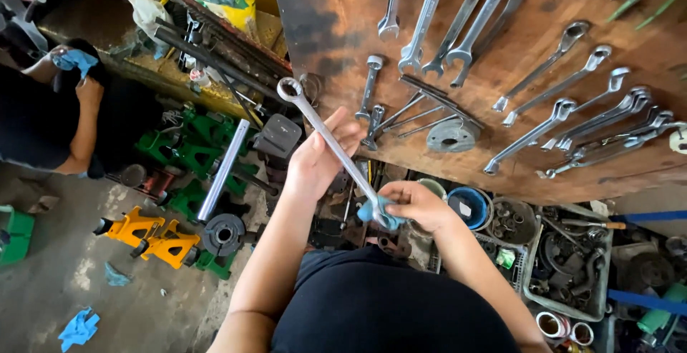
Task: The recorder is cleaning various wrenches with a blue cloth and organizing them on a tool board in a garage.
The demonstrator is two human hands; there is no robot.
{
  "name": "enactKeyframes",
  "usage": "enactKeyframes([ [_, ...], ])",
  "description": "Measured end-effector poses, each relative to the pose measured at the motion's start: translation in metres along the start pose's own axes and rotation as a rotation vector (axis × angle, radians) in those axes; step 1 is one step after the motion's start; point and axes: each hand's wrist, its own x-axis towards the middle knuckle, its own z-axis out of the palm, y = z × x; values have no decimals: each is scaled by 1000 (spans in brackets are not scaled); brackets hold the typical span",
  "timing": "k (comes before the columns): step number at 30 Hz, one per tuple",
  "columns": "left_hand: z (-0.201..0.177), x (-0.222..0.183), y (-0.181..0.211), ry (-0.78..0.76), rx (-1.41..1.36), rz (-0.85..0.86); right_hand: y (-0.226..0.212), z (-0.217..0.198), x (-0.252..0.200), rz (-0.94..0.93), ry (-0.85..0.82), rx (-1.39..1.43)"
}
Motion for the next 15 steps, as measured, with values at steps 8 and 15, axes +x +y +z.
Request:
enactKeyframes([
  [8, -136, -55, -84, 954, -162, -123, -49, 105, -17, 107, 588, -1226],
  [15, -153, -77, -94, 915, -101, 95, -10, 105, -13, -238, 469, -1285],
])
